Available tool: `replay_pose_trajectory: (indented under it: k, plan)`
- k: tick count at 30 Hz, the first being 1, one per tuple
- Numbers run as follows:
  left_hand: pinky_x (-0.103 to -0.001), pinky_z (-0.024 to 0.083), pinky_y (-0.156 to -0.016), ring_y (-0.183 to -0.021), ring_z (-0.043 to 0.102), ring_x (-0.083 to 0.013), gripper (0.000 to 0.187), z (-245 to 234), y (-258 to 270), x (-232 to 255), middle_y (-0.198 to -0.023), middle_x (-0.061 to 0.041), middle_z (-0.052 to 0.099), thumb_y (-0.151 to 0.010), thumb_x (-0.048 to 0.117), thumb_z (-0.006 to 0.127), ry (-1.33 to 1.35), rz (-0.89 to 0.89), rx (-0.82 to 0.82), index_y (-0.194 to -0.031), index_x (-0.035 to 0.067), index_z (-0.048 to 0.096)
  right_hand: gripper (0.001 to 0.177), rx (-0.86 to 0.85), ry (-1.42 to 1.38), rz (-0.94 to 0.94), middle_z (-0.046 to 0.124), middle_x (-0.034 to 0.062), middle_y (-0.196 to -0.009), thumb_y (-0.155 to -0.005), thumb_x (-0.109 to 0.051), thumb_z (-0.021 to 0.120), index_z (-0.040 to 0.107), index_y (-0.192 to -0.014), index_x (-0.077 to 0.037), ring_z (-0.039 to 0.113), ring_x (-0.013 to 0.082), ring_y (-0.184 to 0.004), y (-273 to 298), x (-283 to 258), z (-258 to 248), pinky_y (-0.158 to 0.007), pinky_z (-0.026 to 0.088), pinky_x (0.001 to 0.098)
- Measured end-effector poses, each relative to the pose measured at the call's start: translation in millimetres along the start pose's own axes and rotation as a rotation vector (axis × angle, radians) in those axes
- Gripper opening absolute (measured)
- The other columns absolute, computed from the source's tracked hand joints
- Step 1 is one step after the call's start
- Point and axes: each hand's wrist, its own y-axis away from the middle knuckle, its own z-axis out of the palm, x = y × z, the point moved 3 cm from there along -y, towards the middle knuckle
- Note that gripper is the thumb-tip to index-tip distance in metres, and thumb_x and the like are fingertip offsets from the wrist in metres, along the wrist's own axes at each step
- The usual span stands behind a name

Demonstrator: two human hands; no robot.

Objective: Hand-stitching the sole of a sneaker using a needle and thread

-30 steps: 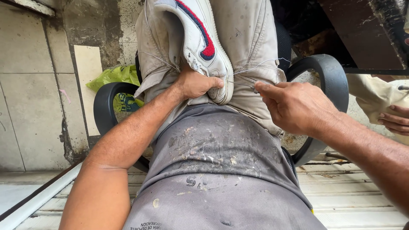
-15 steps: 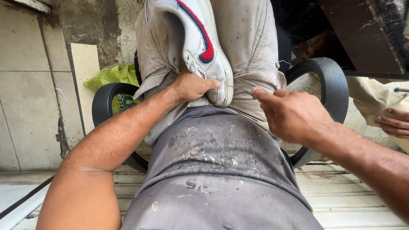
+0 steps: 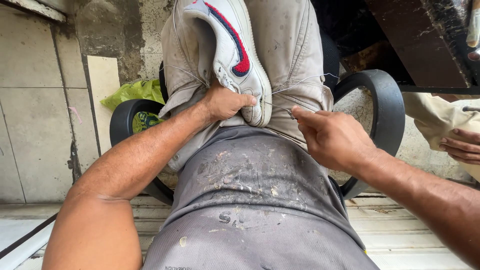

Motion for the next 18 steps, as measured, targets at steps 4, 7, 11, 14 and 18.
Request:
replay_pose_trajectory:
  k: [4,7,11,14,18]
  plan:
    - [-0.048,0.049,-0.108,-0.119,0.065,-0.0295,0.043,-1.9,0.5,-4.2,-0.12,-0.015,0.073,-0.081,0.013,0.087,-0.011,-0.003,-0.025,-0.121,0.004,0.072,0.035,-0.041,-0.072,0.044,0.075,0.0115,-0.09,-0.096,-0.03,0.058,0.072,-0.128,-0.028,0.074,0.0454,-0.078,-5.8,5.2,3.2,-0.064,0.06,0.0617]
    - [-0.047,0.05,-0.108,-0.116,0.065,-0.0279,0.041,-2.0,2.3,-2.2,-0.119,-0.015,0.074,-0.081,0.011,0.087,0.015,-0.014,-0.041,-0.119,0.004,0.072,0.036,0.006,0.164,-0.039,0.071,0.0084,-0.082,-0.098,-0.033,0.053,0.068,-0.131,-0.034,0.073,0.0433,-0.066,3.4,-10.9,-5.8,-0.061,0.061,0.0569]
    - [-0.046,0.051,-0.107,-0.116,0.066,-0.0286,0.04,-2.0,0.3,-1.8,-0.118,-0.014,0.074,-0.082,0.012,0.087,0.012,-0.023,-0.034,-0.118,0.005,0.073,0.031,-0.054,-0.219,0.096,0.077,0.0089,-0.09,-0.094,-0.028,0.059,0.073,-0.122,-0.03,0.072,0.048,-0.081,-5.9,8.6,6.1,-0.062,0.058,0.063]
    - [-0.05,0.049,-0.108,-0.118,0.066,-0.0335,0.043,-2.0,4.7,3.0,-0.12,-0.018,0.073,-0.082,0.012,0.087,-0.007,-0.006,-0.02,-0.121,0.001,0.071,0.034,0.036,0.117,-0.039,0.072,0.0077,-0.085,-0.099,-0.031,0.054,0.071,-0.128,-0.034,0.074,0.0418,-0.07,-0.6,-1.4,1.4,-0.062,0.061,0.056]
    - [-0.047,0.05,-0.107,-0.117,0.066,-0.0291,0.041,-4.1,2.4,6.7,-0.119,-0.015,0.074,-0.081,0.01,0.087,0.001,-0.007,-0.023,-0.119,0.004,0.073,0.031,-0.003,-0.06,0.031,0.074,0.0104,-0.087,-0.097,-0.03,0.057,0.072,-0.124,-0.027,0.072,0.0457,-0.077,-3.4,1.7,4.1,-0.064,0.059,0.0608]
